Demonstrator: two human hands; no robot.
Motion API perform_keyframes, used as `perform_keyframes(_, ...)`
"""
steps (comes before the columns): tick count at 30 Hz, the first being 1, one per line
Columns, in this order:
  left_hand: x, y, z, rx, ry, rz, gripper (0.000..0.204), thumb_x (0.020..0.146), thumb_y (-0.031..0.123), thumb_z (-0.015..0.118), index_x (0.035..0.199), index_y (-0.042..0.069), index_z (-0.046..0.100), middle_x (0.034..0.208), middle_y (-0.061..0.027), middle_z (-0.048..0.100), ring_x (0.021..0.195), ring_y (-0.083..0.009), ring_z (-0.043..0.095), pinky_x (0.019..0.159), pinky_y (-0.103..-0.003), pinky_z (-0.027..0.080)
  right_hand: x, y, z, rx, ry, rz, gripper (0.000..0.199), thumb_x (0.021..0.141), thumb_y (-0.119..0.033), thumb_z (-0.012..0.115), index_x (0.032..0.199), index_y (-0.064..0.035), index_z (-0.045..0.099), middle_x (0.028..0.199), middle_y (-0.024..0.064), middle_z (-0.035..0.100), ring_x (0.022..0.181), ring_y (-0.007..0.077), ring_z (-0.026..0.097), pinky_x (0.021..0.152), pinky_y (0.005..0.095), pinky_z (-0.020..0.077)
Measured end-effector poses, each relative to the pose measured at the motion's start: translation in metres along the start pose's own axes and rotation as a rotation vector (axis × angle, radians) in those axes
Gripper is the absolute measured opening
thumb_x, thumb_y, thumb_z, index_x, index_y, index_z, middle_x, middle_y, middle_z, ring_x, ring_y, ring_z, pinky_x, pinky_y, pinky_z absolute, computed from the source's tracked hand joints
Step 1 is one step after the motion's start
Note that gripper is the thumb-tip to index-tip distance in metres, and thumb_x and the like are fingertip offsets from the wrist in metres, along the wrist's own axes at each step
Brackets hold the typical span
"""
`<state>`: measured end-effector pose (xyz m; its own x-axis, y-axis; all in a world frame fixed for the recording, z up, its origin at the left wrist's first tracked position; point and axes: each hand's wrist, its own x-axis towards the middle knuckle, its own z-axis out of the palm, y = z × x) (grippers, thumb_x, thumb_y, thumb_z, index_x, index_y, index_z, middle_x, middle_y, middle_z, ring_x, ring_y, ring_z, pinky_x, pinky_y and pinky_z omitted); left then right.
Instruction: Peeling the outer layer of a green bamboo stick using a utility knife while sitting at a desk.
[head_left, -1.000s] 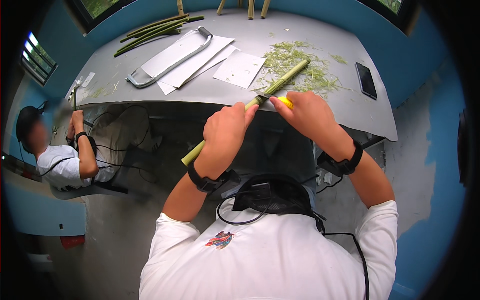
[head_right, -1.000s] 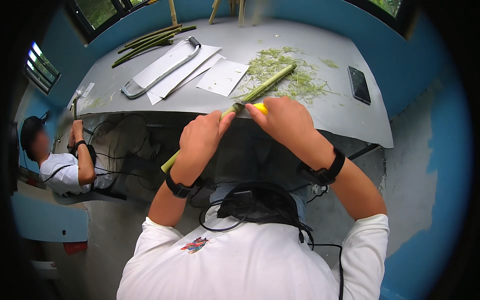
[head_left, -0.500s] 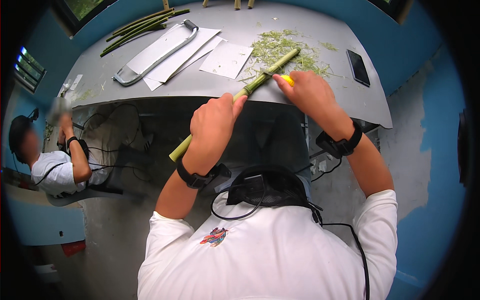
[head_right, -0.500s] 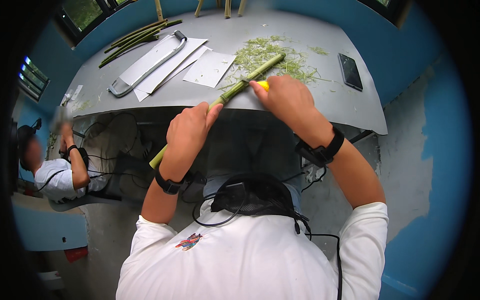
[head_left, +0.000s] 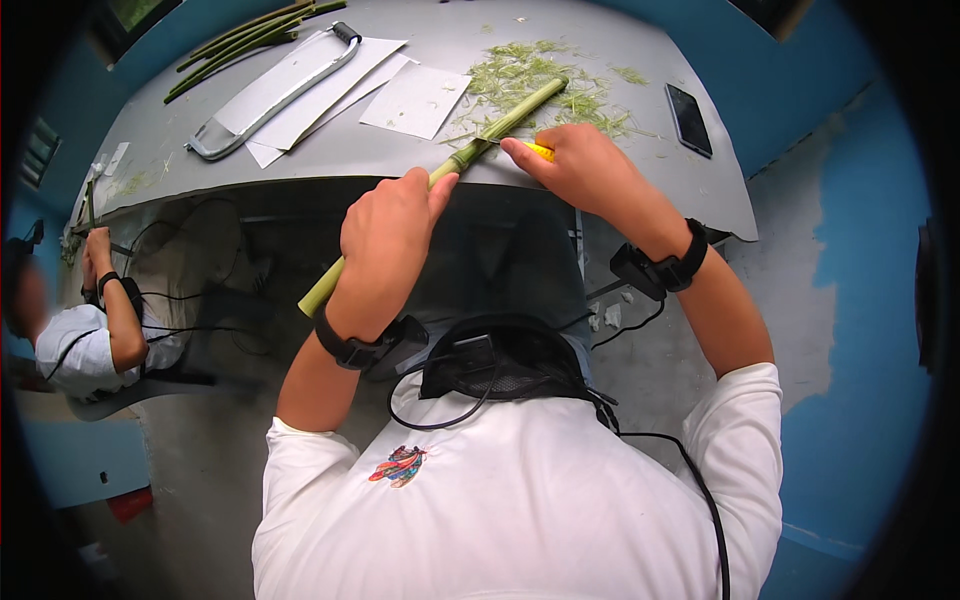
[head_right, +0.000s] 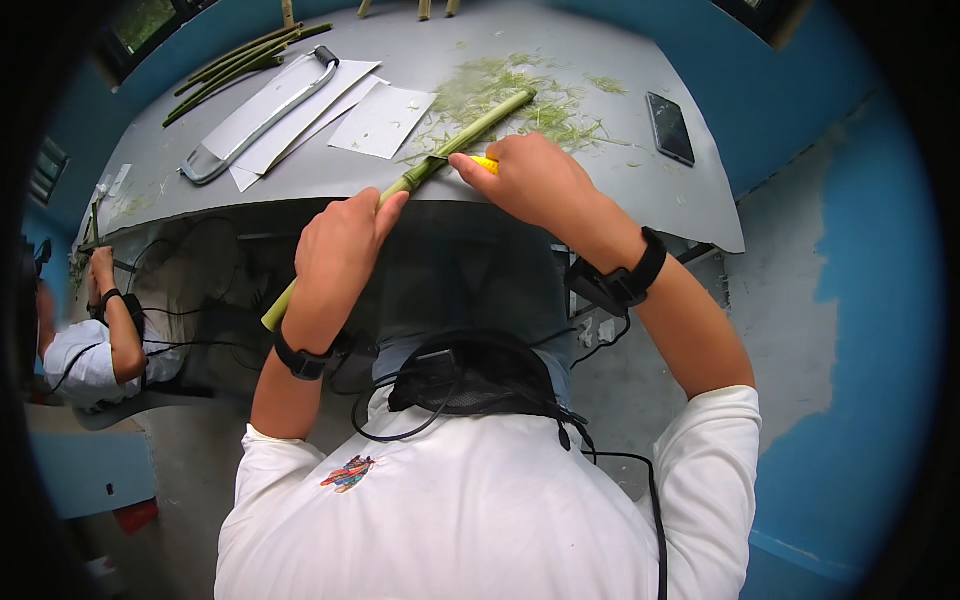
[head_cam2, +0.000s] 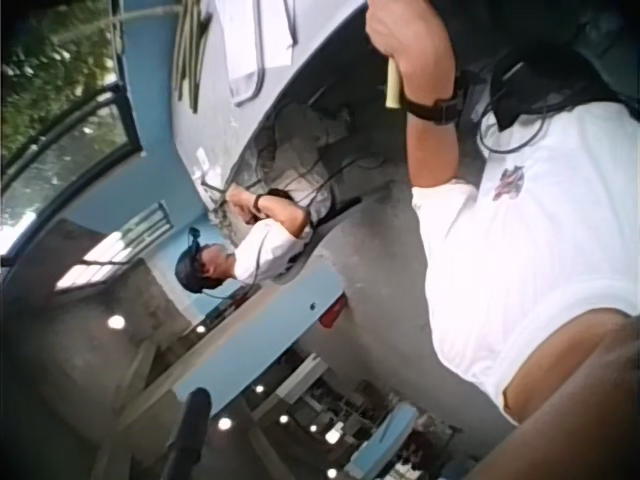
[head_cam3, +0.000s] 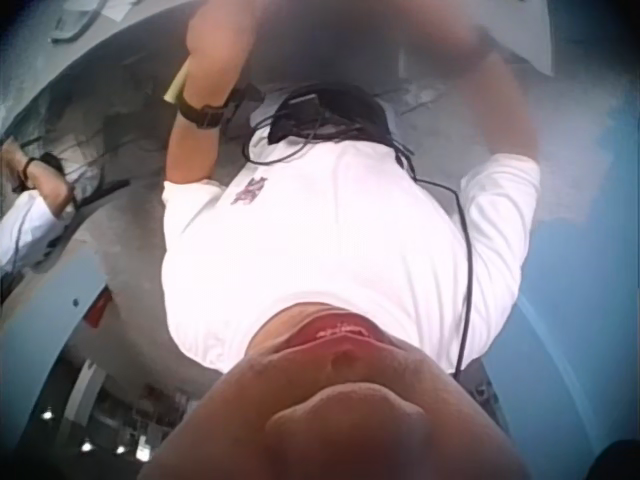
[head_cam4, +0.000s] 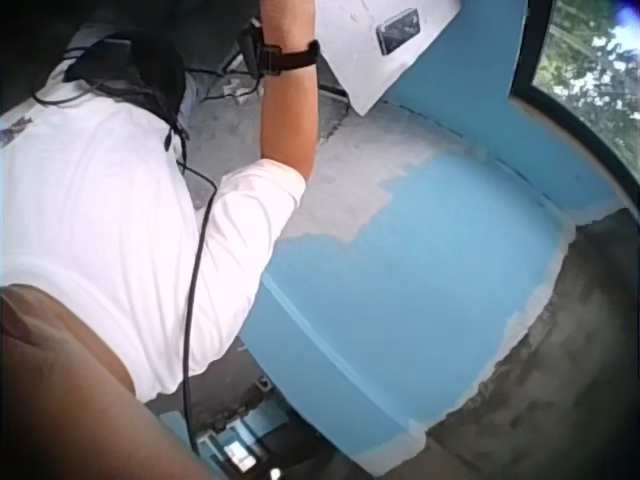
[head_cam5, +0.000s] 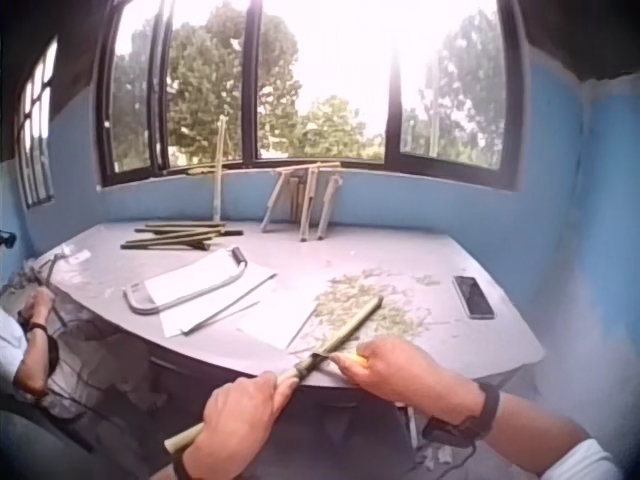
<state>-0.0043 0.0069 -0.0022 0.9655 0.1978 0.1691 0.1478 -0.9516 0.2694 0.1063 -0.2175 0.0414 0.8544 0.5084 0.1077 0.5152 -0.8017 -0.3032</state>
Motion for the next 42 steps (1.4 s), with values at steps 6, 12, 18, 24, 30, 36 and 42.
perform_keyframes(6, -0.003, -0.008, 0.004, -0.052, 0.047, 0.039, 0.061, 0.114, 0.060, 0.058, 0.089, 0.005, 0.068, 0.075, -0.0233, 0.072, 0.074, -0.0486, 0.073, 0.066, -0.056, 0.059, 0.000, 0.008, 0.005, 0.041, 0.070, -0.056, 0.074, 0.109, -0.061, 0.068, 0.072, 0.0023, 0.066, 0.064, 0.0232, 0.062, 0.060, 0.0444, 0.059, 0.061, 0.0527, 0.0493)
perform_keyframes(12, -0.005, -0.009, -0.003, -0.087, 0.014, -0.033, 0.060, 0.115, 0.058, 0.057, 0.090, 0.005, 0.070, 0.075, -0.0223, 0.074, 0.074, -0.0471, 0.075, 0.066, -0.055, 0.060, -0.011, -0.017, 0.013, -0.126, 0.152, -0.088, 0.063, 0.110, -0.057, 0.068, 0.081, -0.0005, 0.069, 0.070, 0.0247, 0.068, 0.069, 0.0484, 0.069, 0.063, 0.0559, 0.0532)
perform_keyframes(18, -0.010, -0.016, 0.002, -0.143, 0.078, -0.030, 0.056, 0.117, 0.050, 0.056, 0.090, 0.003, 0.068, 0.076, -0.0222, 0.074, 0.073, -0.0459, 0.076, 0.066, -0.055, 0.060, -0.023, -0.038, 0.020, -0.068, 0.057, -0.107, 0.053, 0.115, -0.051, 0.060, 0.099, -0.0009, 0.064, 0.081, 0.0260, 0.074, 0.080, 0.0495, 0.074, 0.072, 0.0576, 0.0585)
perform_keyframes(24, -0.008, -0.032, 0.013, -0.217, 0.120, 0.072, 0.053, 0.117, 0.044, 0.059, 0.088, 0.000, 0.063, 0.075, -0.0247, 0.072, 0.074, -0.0476, 0.074, 0.066, -0.055, 0.059, -0.030, -0.041, 0.023, -0.038, 0.020, -0.157, 0.050, 0.116, -0.049, 0.058, 0.101, -0.0019, 0.060, 0.083, 0.0257, 0.072, 0.081, 0.0512, 0.071, 0.074, 0.0604, 0.0557)
perform_keyframes(30, -0.011, -0.032, 0.012, -0.268, 0.131, 0.098, 0.051, 0.115, 0.045, 0.063, 0.090, 0.001, 0.064, 0.073, -0.0250, 0.071, 0.072, -0.0476, 0.073, 0.064, -0.054, 0.059, -0.024, -0.042, 0.027, -0.088, 0.015, -0.120, 0.053, 0.116, -0.050, 0.059, 0.095, -0.0014, 0.062, 0.080, 0.0279, 0.072, 0.079, 0.0517, 0.072, 0.072, 0.0612, 0.0558)
perform_keyframes(36, -0.020, -0.023, 0.009, -0.181, 0.201, 0.058, 0.053, 0.112, 0.049, 0.067, 0.086, 0.004, 0.067, 0.069, -0.0214, 0.070, 0.067, -0.0441, 0.074, 0.060, -0.050, 0.060, -0.017, -0.044, 0.020, -0.150, -0.033, -0.050, 0.059, 0.115, -0.053, 0.058, 0.093, 0.0005, 0.068, 0.077, 0.0292, 0.072, 0.077, 0.0525, 0.073, 0.070, 0.0617, 0.0571)
perform_keyframes(42, -0.018, -0.022, 0.005, -0.168, 0.168, 0.063, 0.054, 0.112, 0.050, 0.066, 0.083, 0.005, 0.069, 0.069, -0.0208, 0.069, 0.068, -0.0437, 0.075, 0.060, -0.049, 0.061, -0.007, -0.008, 0.018, -0.227, 0.131, 0.044, 0.064, 0.114, -0.056, 0.058, 0.086, 0.0007, 0.068, 0.077, 0.0298, 0.072, 0.077, 0.0529, 0.073, 0.071, 0.0613, 0.0579)
